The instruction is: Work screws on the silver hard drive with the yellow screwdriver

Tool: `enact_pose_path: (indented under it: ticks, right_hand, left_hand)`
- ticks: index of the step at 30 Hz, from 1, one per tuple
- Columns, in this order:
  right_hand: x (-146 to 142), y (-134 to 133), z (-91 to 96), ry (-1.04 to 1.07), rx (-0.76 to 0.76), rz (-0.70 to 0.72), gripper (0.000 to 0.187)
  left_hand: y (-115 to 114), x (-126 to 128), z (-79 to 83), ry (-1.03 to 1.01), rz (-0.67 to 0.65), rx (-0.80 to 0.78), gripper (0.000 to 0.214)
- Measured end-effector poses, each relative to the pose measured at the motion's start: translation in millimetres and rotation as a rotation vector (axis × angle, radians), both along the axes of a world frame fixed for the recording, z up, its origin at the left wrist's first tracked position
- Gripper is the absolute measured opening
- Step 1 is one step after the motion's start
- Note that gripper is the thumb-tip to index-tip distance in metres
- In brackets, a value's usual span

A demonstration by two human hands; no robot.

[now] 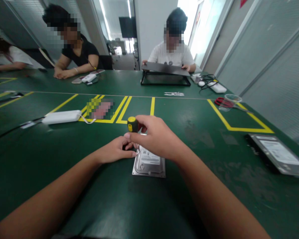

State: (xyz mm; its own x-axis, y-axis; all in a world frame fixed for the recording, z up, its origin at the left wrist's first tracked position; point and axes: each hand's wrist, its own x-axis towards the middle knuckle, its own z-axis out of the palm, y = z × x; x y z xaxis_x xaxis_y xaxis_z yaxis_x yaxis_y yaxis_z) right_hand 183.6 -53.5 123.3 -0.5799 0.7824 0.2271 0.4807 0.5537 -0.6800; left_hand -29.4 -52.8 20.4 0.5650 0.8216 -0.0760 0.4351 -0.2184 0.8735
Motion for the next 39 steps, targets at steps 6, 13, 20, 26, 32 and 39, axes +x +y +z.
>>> enact_pose_path:
  ticks: [6, 13, 20, 26, 32, 39]
  right_hand:
    - [20.8, -6.5, 25.0, 0.21, 0.046, -0.001, 0.018]
    - [51.8, 0.0, 13.8, -0.08, 0.337, -0.327, 0.02]
    - [88.5, -5.2, -59.5, -0.391, 0.395, -0.341, 0.032]
    - [112.0, -8.0, -105.9, -0.49, 0.41, -0.325, 0.044]
    - [119.1, -2.4, -121.5, -0.542, 0.401, -0.309, 0.05]
    - [123.3, -1.8, -128.3, -0.573, 0.387, -0.29, 0.053]
  left_hand:
    - [0.4, -3.0, 1.4, -0.132, 0.011, -0.143, 0.032]
    - [0.8, -1.7, -4.1, -0.141, -0.009, -0.135, 0.031]
    - [-1.7, 1.2, -3.6, -0.127, 0.022, -0.099, 0.024]
    - [-3.0, 4.6, -4.1, -0.122, 0.052, -0.037, 0.022]
    - [-14.0, 16.1, -1.7, -0.121, 0.255, 0.236, 0.019]
    - [-31.3, 39.1, 15.4, 0.032, 0.087, 0.732, 0.012]
